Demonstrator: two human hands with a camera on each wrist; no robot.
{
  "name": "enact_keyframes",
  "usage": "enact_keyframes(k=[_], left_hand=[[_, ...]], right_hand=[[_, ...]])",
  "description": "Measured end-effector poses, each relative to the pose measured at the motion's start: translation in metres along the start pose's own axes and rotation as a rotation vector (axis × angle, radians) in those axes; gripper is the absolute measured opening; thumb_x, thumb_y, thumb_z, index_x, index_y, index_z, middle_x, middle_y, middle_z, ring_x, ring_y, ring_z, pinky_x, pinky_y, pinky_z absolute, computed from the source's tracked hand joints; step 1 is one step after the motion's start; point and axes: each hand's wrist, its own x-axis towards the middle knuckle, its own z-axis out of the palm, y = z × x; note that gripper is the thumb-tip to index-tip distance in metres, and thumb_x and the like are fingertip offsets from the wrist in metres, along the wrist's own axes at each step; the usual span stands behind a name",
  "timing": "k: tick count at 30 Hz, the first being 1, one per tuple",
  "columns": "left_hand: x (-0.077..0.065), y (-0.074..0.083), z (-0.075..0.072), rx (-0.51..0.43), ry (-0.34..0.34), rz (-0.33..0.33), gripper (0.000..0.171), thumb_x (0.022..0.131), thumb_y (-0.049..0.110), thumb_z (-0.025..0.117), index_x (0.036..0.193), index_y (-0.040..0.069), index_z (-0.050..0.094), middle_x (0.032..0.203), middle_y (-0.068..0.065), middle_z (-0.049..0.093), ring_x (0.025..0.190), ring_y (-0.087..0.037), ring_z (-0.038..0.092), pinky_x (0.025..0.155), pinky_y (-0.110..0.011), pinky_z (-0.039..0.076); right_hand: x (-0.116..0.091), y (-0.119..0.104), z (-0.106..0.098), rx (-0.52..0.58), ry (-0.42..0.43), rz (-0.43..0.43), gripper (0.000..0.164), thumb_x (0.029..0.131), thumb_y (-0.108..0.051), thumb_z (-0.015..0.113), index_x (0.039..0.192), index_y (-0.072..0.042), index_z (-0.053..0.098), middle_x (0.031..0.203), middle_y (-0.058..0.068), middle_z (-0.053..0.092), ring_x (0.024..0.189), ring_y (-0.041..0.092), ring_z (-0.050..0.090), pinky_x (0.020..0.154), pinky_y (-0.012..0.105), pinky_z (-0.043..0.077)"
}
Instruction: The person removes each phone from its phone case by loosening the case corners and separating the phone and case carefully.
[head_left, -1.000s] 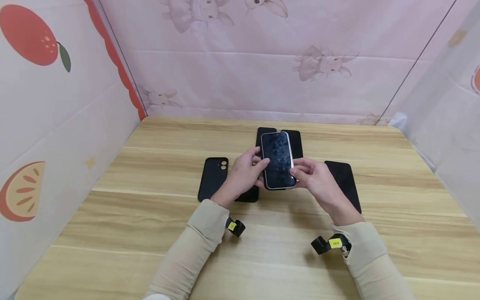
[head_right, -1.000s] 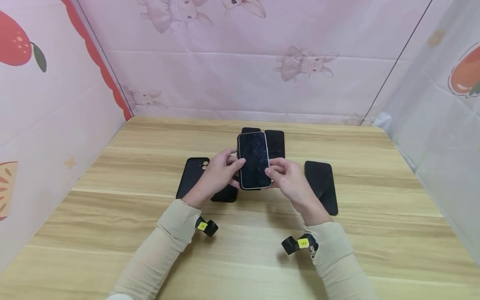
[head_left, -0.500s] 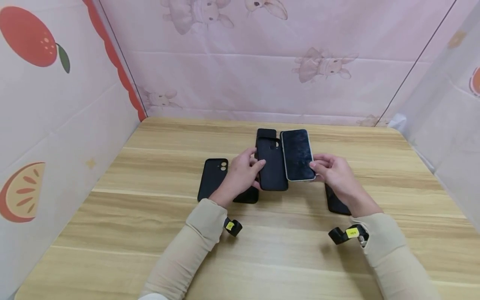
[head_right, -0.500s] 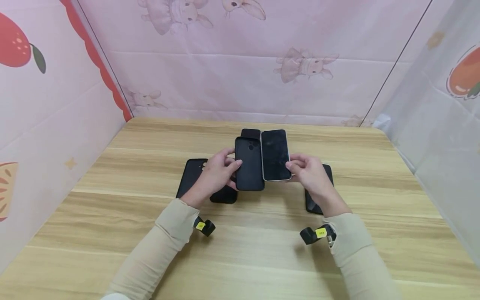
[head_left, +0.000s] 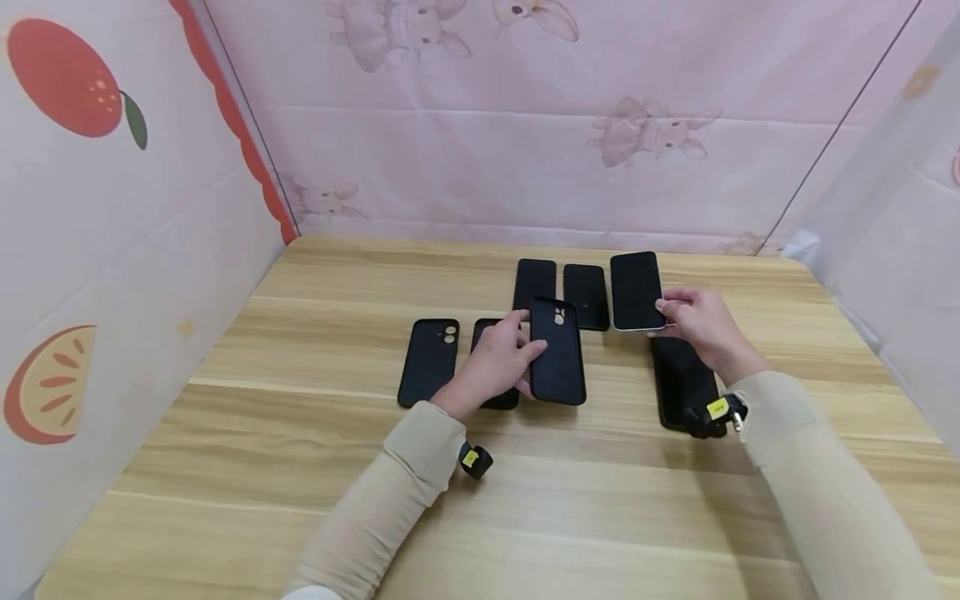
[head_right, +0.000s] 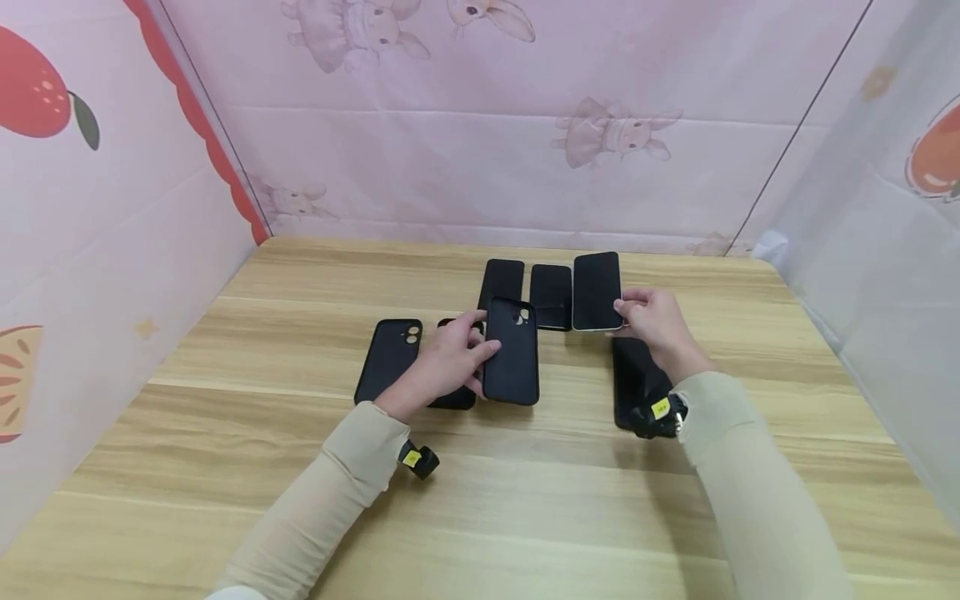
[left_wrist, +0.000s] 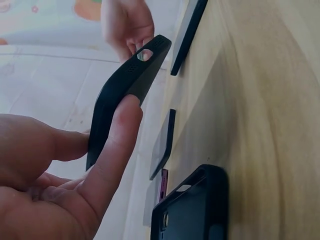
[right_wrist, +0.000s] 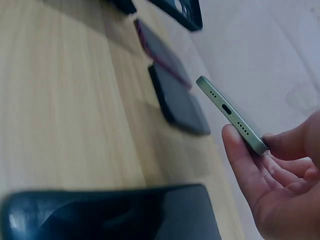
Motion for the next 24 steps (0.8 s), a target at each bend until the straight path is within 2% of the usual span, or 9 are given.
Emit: enact_keyframes(k=[2, 5, 9, 15, 20, 24], left_hand=[[0.0, -0.001, 0.002, 0.029, -0.007, -0.003, 0.064, 0.102, 0.021, 0.057, 0.156, 0.009, 0.024, 0.114, -0.011, 0.069, 0.054, -0.02, 0.069, 0.06, -0.03, 0.06], [0.0, -0.002, 0.005, 0.064, -0.019, -0.018, 0.065, 0.102, 0.02, 0.057, 0.156, 0.01, 0.023, 0.115, -0.012, 0.067, 0.052, -0.019, 0.068, 0.059, -0.03, 0.059], [0.001, -0.004, 0.009, 0.077, -0.044, -0.042, 0.067, 0.101, 0.019, 0.058, 0.157, 0.012, 0.022, 0.121, -0.014, 0.063, 0.05, -0.019, 0.066, 0.055, -0.033, 0.059], [0.004, -0.005, 0.014, 0.146, -0.042, -0.059, 0.07, 0.1, 0.02, 0.061, 0.157, 0.013, 0.022, 0.125, -0.016, 0.063, 0.052, -0.018, 0.067, 0.052, -0.03, 0.058], [0.006, -0.005, 0.016, 0.277, -0.003, -0.018, 0.069, 0.098, 0.023, 0.064, 0.155, 0.008, 0.027, 0.109, -0.011, 0.071, 0.069, -0.014, 0.071, 0.062, -0.025, 0.057], [0.005, -0.005, 0.017, 0.355, 0.037, -0.011, 0.067, 0.096, 0.024, 0.066, 0.151, 0.003, 0.033, 0.085, -0.006, 0.068, 0.059, -0.015, 0.069, 0.056, -0.024, 0.055]], right_hand=[[0.008, 0.002, -0.003, -0.021, 0.0, 0.017, 0.052, 0.104, -0.007, 0.043, 0.144, 0.021, 0.026, 0.136, 0.028, 0.042, 0.084, -0.004, 0.06, 0.079, 0.024, 0.06], [0.018, 0.006, -0.007, -0.023, 0.004, 0.047, 0.052, 0.104, -0.005, 0.042, 0.144, 0.022, 0.024, 0.141, 0.033, 0.034, 0.082, -0.002, 0.061, 0.079, 0.027, 0.06], [0.029, 0.008, -0.011, -0.027, 0.014, 0.089, 0.052, 0.104, -0.004, 0.041, 0.145, 0.021, 0.022, 0.142, 0.036, 0.032, 0.079, 0.0, 0.063, 0.078, 0.027, 0.06], [0.039, 0.01, -0.013, -0.001, 0.008, 0.135, 0.054, 0.104, -0.005, 0.04, 0.147, 0.02, 0.019, 0.142, 0.035, 0.032, 0.076, 0.0, 0.064, 0.078, 0.025, 0.06], [0.044, 0.014, -0.013, 0.01, 0.01, 0.135, 0.053, 0.104, -0.002, 0.039, 0.147, 0.021, 0.018, 0.138, 0.035, 0.035, 0.076, 0.001, 0.064, 0.079, 0.026, 0.06], [0.048, 0.018, -0.012, -0.12, 0.055, 0.117, 0.05, 0.104, -0.007, 0.042, 0.144, 0.02, 0.03, 0.131, 0.033, 0.043, 0.069, -0.002, 0.061, 0.07, 0.02, 0.059]])
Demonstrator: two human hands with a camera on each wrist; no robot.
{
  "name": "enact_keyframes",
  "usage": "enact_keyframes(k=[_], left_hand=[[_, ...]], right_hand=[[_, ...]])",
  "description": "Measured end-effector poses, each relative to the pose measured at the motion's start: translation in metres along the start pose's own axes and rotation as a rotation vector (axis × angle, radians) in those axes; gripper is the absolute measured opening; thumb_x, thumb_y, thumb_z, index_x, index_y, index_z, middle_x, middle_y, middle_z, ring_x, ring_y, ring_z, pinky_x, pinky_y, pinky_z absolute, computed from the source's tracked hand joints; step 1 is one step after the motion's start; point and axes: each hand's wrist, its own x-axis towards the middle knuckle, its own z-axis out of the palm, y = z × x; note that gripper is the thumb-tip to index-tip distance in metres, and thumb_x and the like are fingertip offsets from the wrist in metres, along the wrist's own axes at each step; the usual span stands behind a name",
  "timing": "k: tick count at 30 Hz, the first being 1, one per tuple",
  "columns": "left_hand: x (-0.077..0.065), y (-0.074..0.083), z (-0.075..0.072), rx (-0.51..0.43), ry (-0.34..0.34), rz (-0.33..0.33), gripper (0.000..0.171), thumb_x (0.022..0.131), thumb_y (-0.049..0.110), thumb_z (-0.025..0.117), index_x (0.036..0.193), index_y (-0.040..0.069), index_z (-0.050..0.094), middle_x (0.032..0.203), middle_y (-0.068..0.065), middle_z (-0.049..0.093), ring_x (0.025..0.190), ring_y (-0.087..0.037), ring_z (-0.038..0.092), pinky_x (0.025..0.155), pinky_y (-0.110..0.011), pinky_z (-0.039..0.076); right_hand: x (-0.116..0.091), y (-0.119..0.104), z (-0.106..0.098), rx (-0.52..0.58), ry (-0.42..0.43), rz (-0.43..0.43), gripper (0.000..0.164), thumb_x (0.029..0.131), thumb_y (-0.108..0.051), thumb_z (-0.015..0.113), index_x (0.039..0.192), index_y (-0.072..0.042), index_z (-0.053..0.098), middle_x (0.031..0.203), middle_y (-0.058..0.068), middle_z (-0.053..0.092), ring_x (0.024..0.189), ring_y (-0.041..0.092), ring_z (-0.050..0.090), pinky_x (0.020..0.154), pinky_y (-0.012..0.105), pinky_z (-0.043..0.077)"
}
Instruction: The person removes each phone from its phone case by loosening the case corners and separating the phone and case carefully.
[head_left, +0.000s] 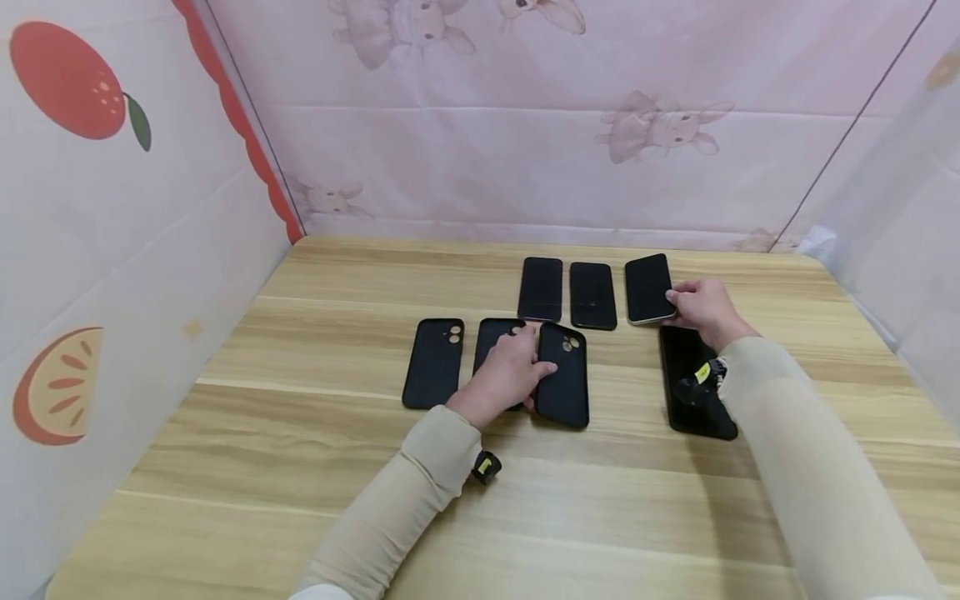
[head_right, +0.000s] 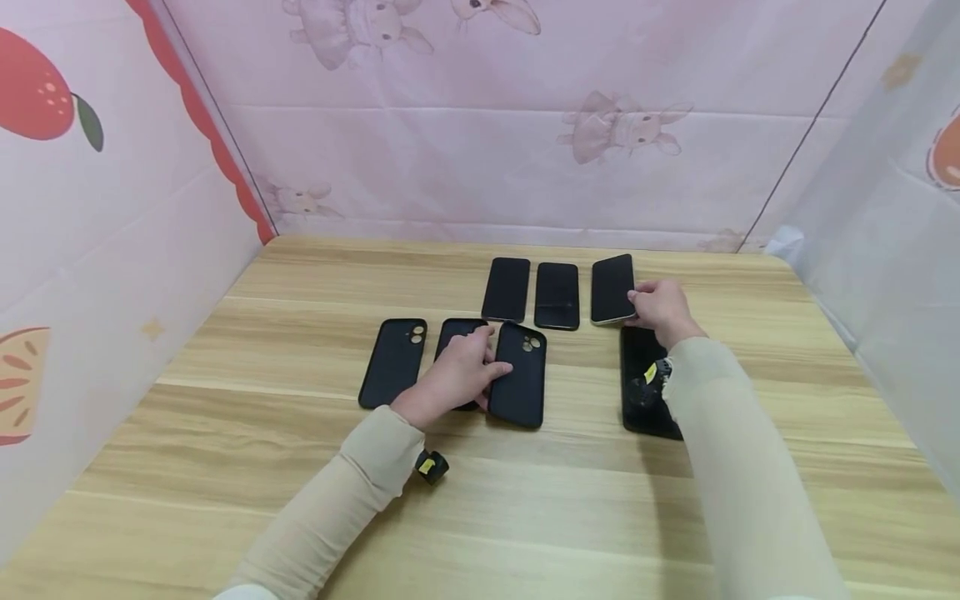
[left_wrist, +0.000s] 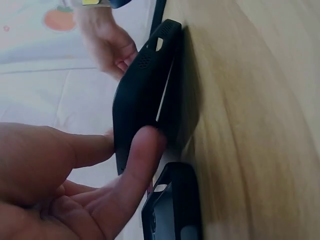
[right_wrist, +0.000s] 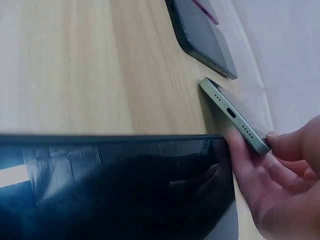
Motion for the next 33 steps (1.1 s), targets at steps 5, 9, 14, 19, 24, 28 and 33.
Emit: enact_keyframes(k=[5, 9, 14, 19, 24, 28, 33], left_hand=[[-0.003, 0.003, 0.002, 0.066, 0.012, -0.009, 0.069, 0.095, 0.024, 0.068, 0.151, 0.002, 0.034, 0.089, -0.015, 0.071, 0.042, -0.014, 0.061, 0.047, -0.022, 0.05], [-0.004, 0.005, 0.004, 0.175, 0.039, 0.006, 0.066, 0.093, 0.027, 0.07, 0.146, -0.001, 0.042, 0.095, -0.016, 0.071, 0.048, -0.013, 0.064, 0.056, -0.022, 0.053], [-0.006, 0.007, 0.002, 0.27, 0.077, 0.019, 0.048, 0.093, 0.03, 0.071, 0.127, -0.001, 0.059, 0.098, -0.013, 0.071, 0.075, -0.019, 0.071, 0.063, -0.026, 0.055], [-0.009, 0.009, 0.001, 0.276, 0.076, 0.065, 0.026, 0.096, 0.026, 0.067, 0.106, 0.001, 0.064, 0.082, -0.008, 0.066, 0.061, -0.015, 0.063, 0.051, -0.024, 0.048], [-0.01, 0.016, 0.005, 0.341, 0.162, 0.149, 0.022, 0.097, 0.021, 0.063, 0.107, 0.001, 0.065, 0.091, -0.01, 0.067, 0.069, -0.02, 0.065, 0.057, -0.03, 0.053], [-0.007, 0.028, 0.01, 0.355, 0.147, 0.183, 0.02, 0.098, 0.021, 0.06, 0.107, 0.004, 0.065, 0.094, -0.008, 0.068, 0.075, -0.02, 0.065, 0.062, -0.034, 0.054], [0.001, 0.05, 0.021, 0.15, -0.017, 0.178, 0.025, 0.099, 0.016, 0.052, 0.119, 0.001, 0.057, 0.063, 0.001, 0.05, 0.047, -0.013, 0.042, 0.045, -0.025, 0.037]], right_hand=[[0.0, 0.005, -0.005, -0.158, 0.06, -0.017, 0.043, 0.101, -0.008, 0.049, 0.134, 0.019, 0.045, 0.101, 0.016, 0.058, 0.06, -0.001, 0.056, 0.06, 0.016, 0.054], [-0.002, 0.009, -0.007, -0.131, 0.054, -0.037, 0.039, 0.099, -0.002, 0.048, 0.129, 0.022, 0.047, 0.077, -0.003, 0.059, 0.062, 0.0, 0.058, 0.062, 0.017, 0.056], [-0.006, 0.006, -0.008, -0.101, 0.034, -0.033, 0.04, 0.096, 0.001, 0.046, 0.13, 0.023, 0.045, 0.071, -0.011, 0.06, 0.063, -0.001, 0.059, 0.063, 0.016, 0.055], [-0.013, 0.004, -0.012, -0.162, 0.049, -0.058, 0.042, 0.096, -0.003, 0.044, 0.133, 0.018, 0.045, 0.089, 0.006, 0.067, 0.07, 0.003, 0.06, 0.066, 0.017, 0.055], [-0.03, 0.005, -0.018, -0.362, 0.164, -0.133, 0.038, 0.098, -0.01, 0.046, 0.129, 0.01, 0.054, 0.122, 0.028, 0.06, 0.097, 0.026, 0.06, 0.074, 0.023, 0.048], [-0.044, 0.006, -0.018, -0.43, 0.214, -0.165, 0.036, 0.098, -0.012, 0.045, 0.125, 0.008, 0.058, 0.12, 0.029, 0.061, 0.104, 0.035, 0.058, 0.077, 0.03, 0.045], [-0.06, 0.008, -0.017, -0.502, 0.204, -0.165, 0.035, 0.098, -0.015, 0.048, 0.121, 0.009, 0.059, 0.116, 0.03, 0.062, 0.1, 0.037, 0.059, 0.078, 0.038, 0.049]])
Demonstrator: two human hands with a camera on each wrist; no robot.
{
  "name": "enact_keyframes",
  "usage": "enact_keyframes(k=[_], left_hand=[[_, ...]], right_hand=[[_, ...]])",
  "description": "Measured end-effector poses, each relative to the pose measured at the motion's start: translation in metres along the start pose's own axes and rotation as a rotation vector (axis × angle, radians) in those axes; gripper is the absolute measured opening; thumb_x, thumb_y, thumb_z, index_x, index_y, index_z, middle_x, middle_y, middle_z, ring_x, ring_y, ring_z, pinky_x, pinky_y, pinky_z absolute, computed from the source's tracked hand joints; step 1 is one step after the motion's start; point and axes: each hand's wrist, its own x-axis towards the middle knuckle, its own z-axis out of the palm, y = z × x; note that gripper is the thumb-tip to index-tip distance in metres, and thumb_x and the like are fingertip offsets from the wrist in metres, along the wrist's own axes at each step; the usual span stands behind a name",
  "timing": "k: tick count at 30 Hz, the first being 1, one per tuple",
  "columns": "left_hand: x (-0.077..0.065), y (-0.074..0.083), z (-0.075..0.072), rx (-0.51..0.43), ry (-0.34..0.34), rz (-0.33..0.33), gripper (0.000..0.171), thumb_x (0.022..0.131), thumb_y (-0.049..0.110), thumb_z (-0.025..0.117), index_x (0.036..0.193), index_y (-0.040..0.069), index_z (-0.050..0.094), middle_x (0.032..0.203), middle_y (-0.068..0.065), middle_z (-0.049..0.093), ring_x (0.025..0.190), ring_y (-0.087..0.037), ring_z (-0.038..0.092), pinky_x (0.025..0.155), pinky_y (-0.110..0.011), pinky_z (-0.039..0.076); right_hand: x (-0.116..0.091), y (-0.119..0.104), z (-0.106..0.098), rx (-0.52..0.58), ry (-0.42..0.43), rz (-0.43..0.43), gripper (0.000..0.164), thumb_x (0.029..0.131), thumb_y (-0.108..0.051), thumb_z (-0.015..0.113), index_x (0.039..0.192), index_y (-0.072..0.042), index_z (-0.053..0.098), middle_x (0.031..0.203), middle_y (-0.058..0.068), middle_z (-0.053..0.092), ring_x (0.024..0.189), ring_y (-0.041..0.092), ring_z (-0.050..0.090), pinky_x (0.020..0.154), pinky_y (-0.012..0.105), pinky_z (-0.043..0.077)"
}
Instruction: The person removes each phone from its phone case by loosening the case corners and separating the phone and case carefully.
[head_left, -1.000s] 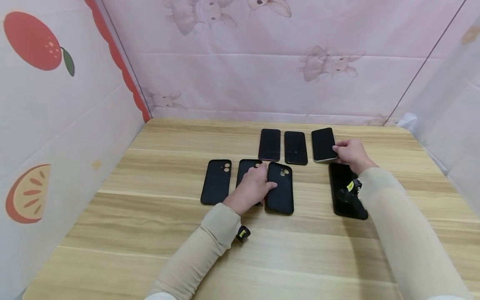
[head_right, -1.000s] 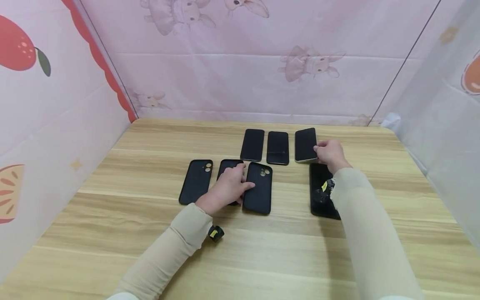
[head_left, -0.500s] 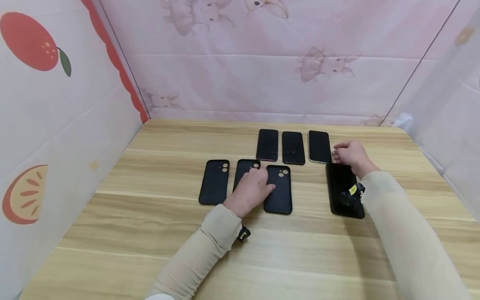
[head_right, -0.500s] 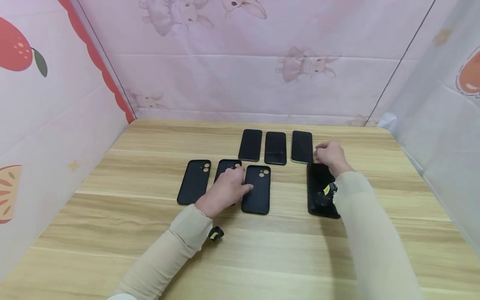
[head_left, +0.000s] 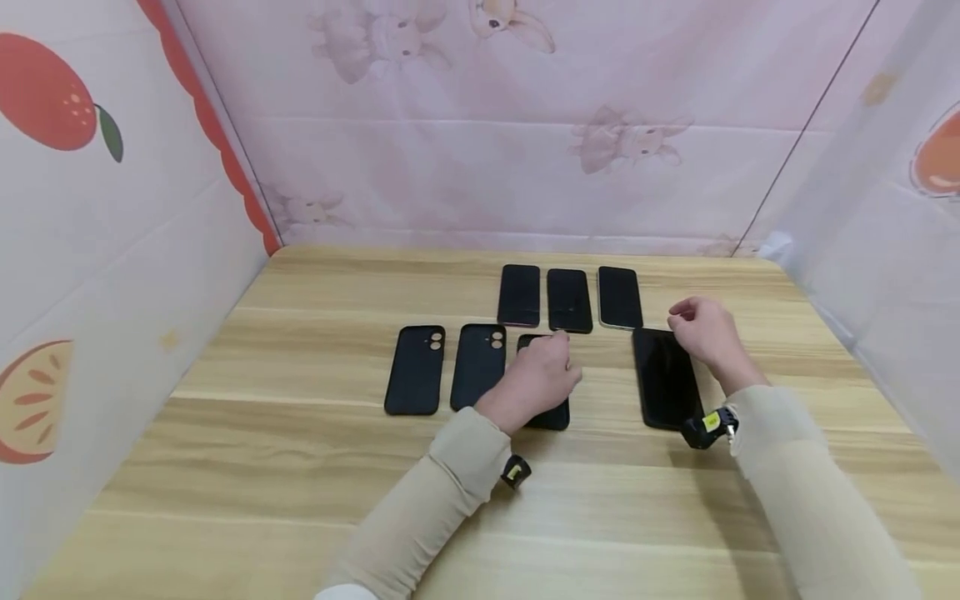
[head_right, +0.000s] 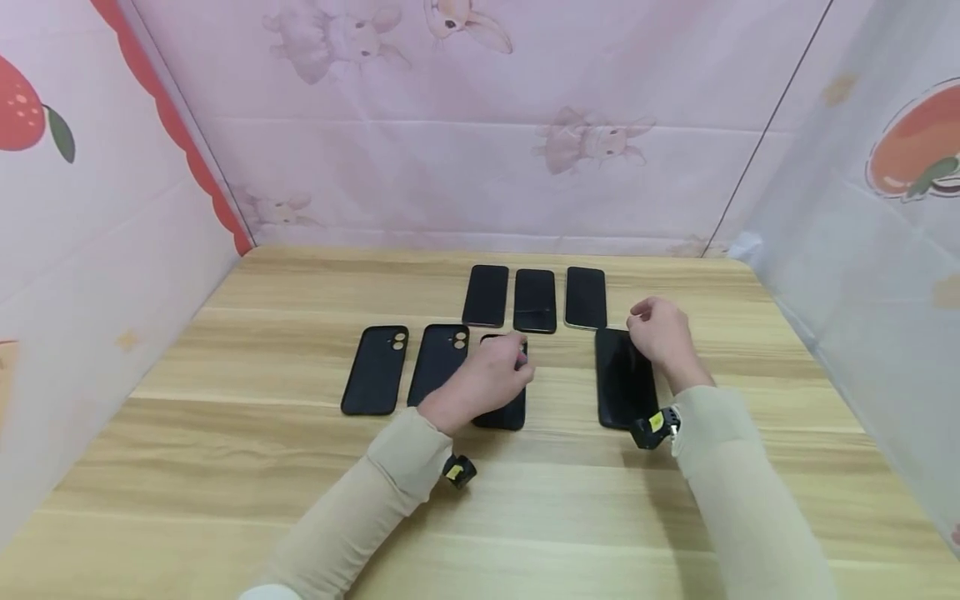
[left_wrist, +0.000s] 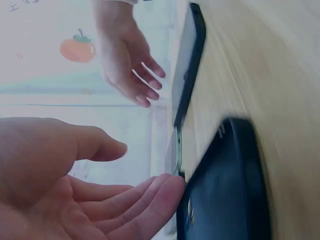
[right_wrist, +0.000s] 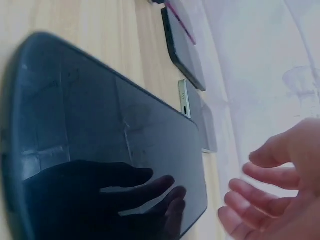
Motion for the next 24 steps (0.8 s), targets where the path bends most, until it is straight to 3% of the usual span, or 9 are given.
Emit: enact_keyframes(k=[2, 4, 7, 9, 10, 16, 21, 24], left_hand=[[0.006, 0.007, 0.004, -0.104, -0.054, -0.038, 0.035, 0.1, 0.015, 0.05, 0.132, 0.0, 0.051, 0.058, 0.001, 0.043, 0.044, -0.013, 0.035, 0.045, -0.025, 0.034], [0.012, 0.014, 0.009, -0.162, -0.08, -0.074, 0.045, 0.1, 0.017, 0.051, 0.143, 0.003, 0.044, 0.071, 0.001, 0.058, 0.054, -0.011, 0.048, 0.054, -0.024, 0.041], [0.02, 0.024, 0.015, -0.211, -0.099, -0.094, 0.053, 0.1, 0.021, 0.051, 0.15, 0.007, 0.038, 0.114, -0.003, 0.069, 0.096, -0.013, 0.066, 0.082, -0.027, 0.053], [0.024, 0.029, 0.019, -0.232, -0.096, -0.084, 0.056, 0.1, 0.022, 0.052, 0.151, 0.007, 0.036, 0.14, -0.006, 0.058, 0.126, -0.015, 0.057, 0.1, -0.03, 0.049], [0.025, 0.031, 0.021, -0.249, -0.099, -0.083, 0.056, 0.1, 0.023, 0.051, 0.152, 0.007, 0.035, 0.143, -0.007, 0.056, 0.131, -0.017, 0.054, 0.104, -0.032, 0.048], [0.035, 0.04, 0.036, -0.375, -0.075, -0.153, 0.058, 0.1, 0.026, 0.055, 0.15, 0.004, 0.035, 0.145, -0.011, 0.052, 0.13, -0.019, 0.052, 0.106, -0.034, 0.046], [0.041, 0.049, 0.051, -0.466, -0.06, -0.232, 0.058, 0.098, 0.027, 0.058, 0.147, 0.002, 0.037, 0.144, -0.012, 0.05, 0.117, -0.019, 0.053, 0.102, -0.032, 0.046], [0.042, 0.052, 0.056, -0.508, -0.042, -0.249, 0.057, 0.097, 0.026, 0.058, 0.145, 0.001, 0.039, 0.137, -0.011, 0.054, 0.106, -0.019, 0.052, 0.092, -0.029, 0.046]], right_hand=[[-0.006, 0.0, -0.001, -0.011, -0.036, 0.013, 0.036, 0.099, -0.017, 0.049, 0.121, 0.01, 0.058, 0.117, 0.031, 0.06, 0.102, 0.039, 0.058, 0.081, 0.041, 0.05], [-0.011, 0.001, -0.003, -0.028, -0.068, 0.027, 0.038, 0.099, -0.019, 0.049, 0.122, 0.01, 0.057, 0.119, 0.032, 0.059, 0.103, 0.04, 0.058, 0.081, 0.043, 0.05], [-0.019, 0.002, -0.005, -0.076, -0.109, 0.032, 0.04, 0.099, -0.02, 0.05, 0.123, 0.012, 0.056, 0.118, 0.034, 0.059, 0.1, 0.04, 0.059, 0.078, 0.044, 0.052], [-0.024, 0.004, -0.006, -0.118, -0.137, 0.027, 0.043, 0.098, -0.02, 0.05, 0.123, 0.015, 0.054, 0.116, 0.035, 0.06, 0.097, 0.04, 0.061, 0.078, 0.045, 0.053], [-0.026, 0.005, -0.005, -0.139, -0.15, 0.025, 0.045, 0.098, -0.021, 0.05, 0.124, 0.016, 0.053, 0.116, 0.036, 0.06, 0.097, 0.041, 0.061, 0.079, 0.047, 0.053], [-0.037, 0.009, -0.001, -0.227, -0.211, 0.048, 0.051, 0.1, -0.023, 0.05, 0.124, 0.022, 0.05, 0.122, 0.041, 0.056, 0.109, 0.05, 0.057, 0.094, 0.058, 0.048], [-0.046, 0.011, -0.002, -0.185, -0.221, 0.093, 0.049, 0.101, -0.026, 0.049, 0.117, 0.02, 0.058, 0.115, 0.038, 0.06, 0.099, 0.043, 0.059, 0.086, 0.052, 0.051], [-0.05, 0.011, -0.001, -0.114, -0.229, 0.133, 0.05, 0.101, -0.027, 0.048, 0.119, 0.019, 0.057, 0.114, 0.036, 0.06, 0.096, 0.039, 0.06, 0.081, 0.045, 0.053]])
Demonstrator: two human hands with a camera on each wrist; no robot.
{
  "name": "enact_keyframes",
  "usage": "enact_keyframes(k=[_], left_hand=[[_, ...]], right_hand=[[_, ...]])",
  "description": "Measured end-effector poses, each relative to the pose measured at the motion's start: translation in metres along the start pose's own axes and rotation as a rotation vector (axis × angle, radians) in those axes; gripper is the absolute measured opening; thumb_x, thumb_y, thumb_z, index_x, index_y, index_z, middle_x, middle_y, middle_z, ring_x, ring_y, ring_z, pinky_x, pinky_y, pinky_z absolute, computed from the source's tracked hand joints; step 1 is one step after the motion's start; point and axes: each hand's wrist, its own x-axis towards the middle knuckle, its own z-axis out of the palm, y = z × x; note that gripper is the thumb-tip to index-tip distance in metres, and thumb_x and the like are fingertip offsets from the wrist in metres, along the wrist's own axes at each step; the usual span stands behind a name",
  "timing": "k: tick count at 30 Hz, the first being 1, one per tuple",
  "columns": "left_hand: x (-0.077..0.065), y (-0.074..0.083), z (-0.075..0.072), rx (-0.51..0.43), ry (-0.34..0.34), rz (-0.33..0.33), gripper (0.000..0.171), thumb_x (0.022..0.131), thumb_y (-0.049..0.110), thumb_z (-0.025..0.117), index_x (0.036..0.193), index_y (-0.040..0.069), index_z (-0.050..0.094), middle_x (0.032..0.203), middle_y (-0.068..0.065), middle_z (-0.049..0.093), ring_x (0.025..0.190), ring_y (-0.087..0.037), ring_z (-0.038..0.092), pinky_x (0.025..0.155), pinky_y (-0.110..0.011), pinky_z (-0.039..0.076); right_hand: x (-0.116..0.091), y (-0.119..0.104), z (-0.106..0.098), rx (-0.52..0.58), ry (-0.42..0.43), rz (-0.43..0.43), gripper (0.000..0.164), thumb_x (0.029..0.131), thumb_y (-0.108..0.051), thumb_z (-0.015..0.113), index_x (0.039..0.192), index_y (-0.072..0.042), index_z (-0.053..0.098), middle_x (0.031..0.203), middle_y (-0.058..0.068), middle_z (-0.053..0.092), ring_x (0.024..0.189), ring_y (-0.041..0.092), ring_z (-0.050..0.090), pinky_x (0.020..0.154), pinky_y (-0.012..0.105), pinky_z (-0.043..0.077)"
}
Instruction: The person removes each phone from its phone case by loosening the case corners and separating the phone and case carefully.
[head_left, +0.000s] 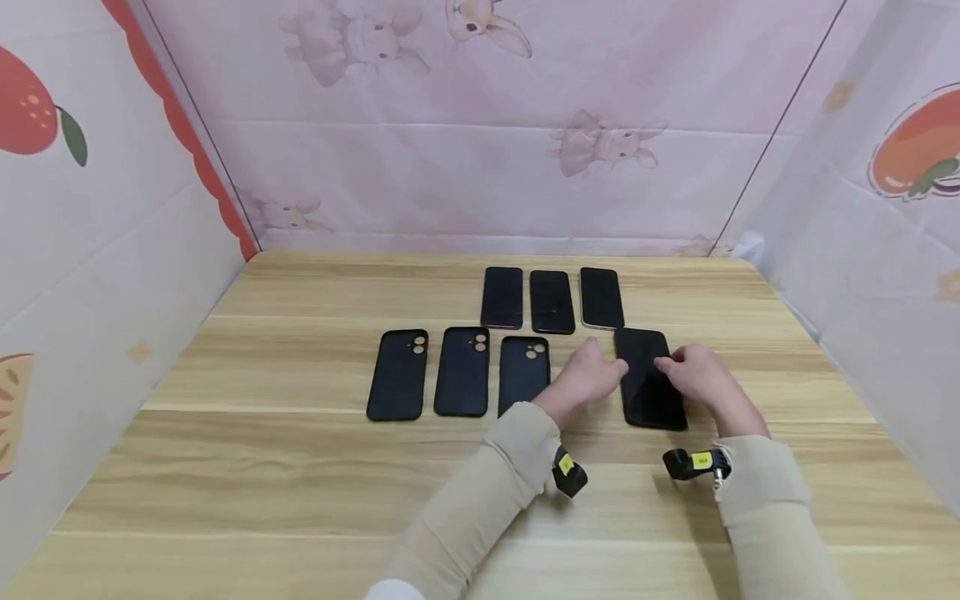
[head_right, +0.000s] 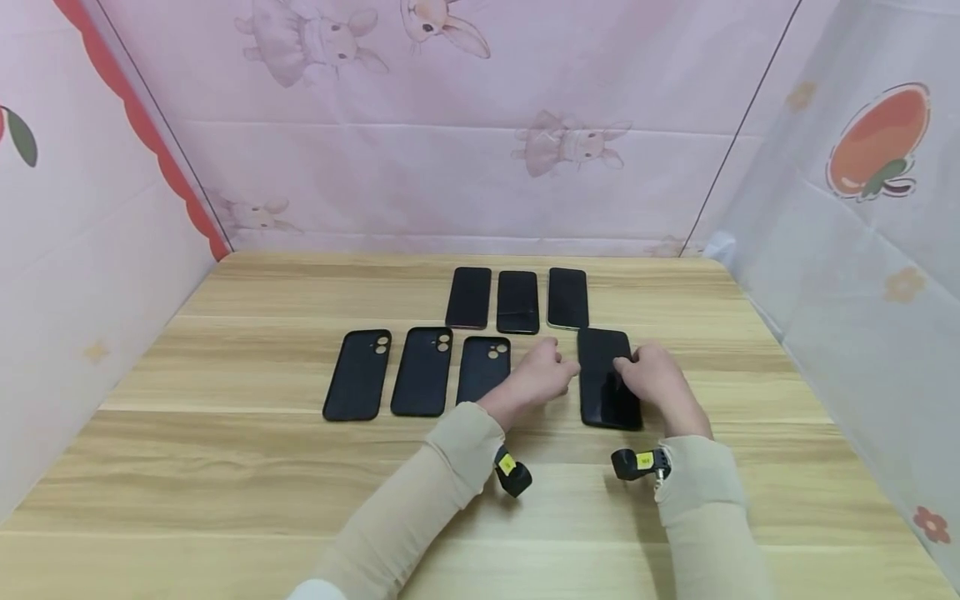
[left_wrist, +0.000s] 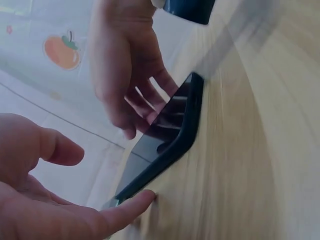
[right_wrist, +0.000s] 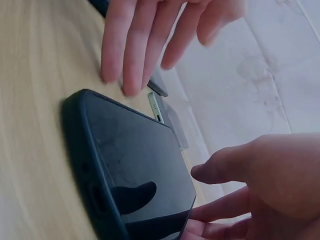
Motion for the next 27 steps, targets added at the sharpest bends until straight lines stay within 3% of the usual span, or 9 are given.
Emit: enact_keyframes(k=[3, 6, 10, 13, 15, 18, 22, 27], left_hand=[[0.0, 0.001, 0.004, -0.051, 0.004, -0.011, 0.046, 0.097, 0.025, 0.058, 0.134, 0.0, 0.048, 0.115, -0.009, 0.058, 0.093, -0.019, 0.051, 0.079, -0.028, 0.044], [0.0, 0.003, 0.005, -0.087, 0.008, -0.028, 0.032, 0.097, 0.024, 0.058, 0.118, 0.0, 0.055, 0.092, -0.007, 0.053, 0.082, -0.02, 0.05, 0.068, -0.029, 0.04], [0.001, 0.004, 0.007, -0.154, 0.01, -0.06, 0.039, 0.097, 0.021, 0.058, 0.129, -0.001, 0.055, 0.078, -0.003, 0.047, 0.075, -0.019, 0.048, 0.065, -0.029, 0.037], [0.001, 0.004, 0.008, -0.207, 0.003, -0.085, 0.05, 0.097, 0.02, 0.059, 0.142, 0.001, 0.048, 0.086, -0.002, 0.055, 0.084, -0.016, 0.051, 0.078, -0.029, 0.044], [0.001, 0.003, 0.008, -0.253, 0.004, -0.092, 0.049, 0.097, 0.018, 0.059, 0.141, 0.0, 0.049, 0.097, -0.005, 0.061, 0.09, -0.016, 0.056, 0.087, -0.031, 0.049], [0.003, 0.001, 0.01, -0.322, 0.018, -0.104, 0.047, 0.095, 0.015, 0.061, 0.138, -0.002, 0.052, 0.12, -0.01, 0.062, 0.103, -0.017, 0.06, 0.1, -0.035, 0.049], [0.004, 0.002, 0.012, -0.4, 0.015, -0.099, 0.038, 0.093, 0.009, 0.064, 0.129, -0.004, 0.059, 0.11, -0.011, 0.065, 0.094, -0.017, 0.061, 0.092, -0.035, 0.052], [0.002, 0.004, 0.01, -0.457, -0.022, -0.06, 0.024, 0.095, 0.007, 0.065, 0.117, -0.001, 0.066, 0.098, -0.008, 0.069, 0.088, -0.017, 0.062, 0.083, -0.033, 0.053]], right_hand=[[-0.002, 0.0, 0.003, 0.088, -0.02, 0.035, 0.052, 0.102, -0.028, 0.047, 0.124, 0.019, 0.054, 0.115, 0.035, 0.058, 0.09, 0.034, 0.063, 0.073, 0.039, 0.057], [-0.001, 0.0, 0.005, 0.159, -0.033, 0.055, 0.053, 0.103, -0.027, 0.047, 0.128, 0.019, 0.05, 0.118, 0.034, 0.055, 0.085, 0.029, 0.065, 0.066, 0.033, 0.059], [-0.001, 0.001, 0.007, 0.192, -0.027, 0.061, 0.053, 0.102, -0.027, 0.046, 0.13, 0.019, 0.048, 0.12, 0.034, 0.054, 0.087, 0.029, 0.063, 0.065, 0.031, 0.059], [-0.001, 0.002, 0.007, 0.188, -0.026, 0.067, 0.053, 0.103, -0.028, 0.046, 0.129, 0.018, 0.049, 0.119, 0.033, 0.054, 0.086, 0.029, 0.063, 0.065, 0.031, 0.058], [-0.002, 0.002, 0.007, 0.183, -0.031, 0.074, 0.054, 0.103, -0.029, 0.045, 0.129, 0.018, 0.049, 0.115, 0.03, 0.055, 0.081, 0.026, 0.063, 0.064, 0.031, 0.057], [-0.003, 0.001, 0.006, 0.181, -0.042, 0.073, 0.054, 0.103, -0.03, 0.045, 0.127, 0.018, 0.049, 0.091, 0.02, 0.059, 0.068, 0.02, 0.063, 0.062, 0.03, 0.056], [-0.006, -0.003, 0.005, 0.191, -0.052, 0.058, 0.055, 0.103, -0.032, 0.046, 0.125, 0.018, 0.052, 0.072, 0.007, 0.055, 0.063, 0.015, 0.061, 0.061, 0.028, 0.054], [-0.01, -0.012, 0.004, 0.209, -0.078, 0.025, 0.053, 0.103, -0.034, 0.046, 0.121, 0.015, 0.056, 0.068, 0.003, 0.055, 0.063, 0.015, 0.062, 0.065, 0.027, 0.051]])
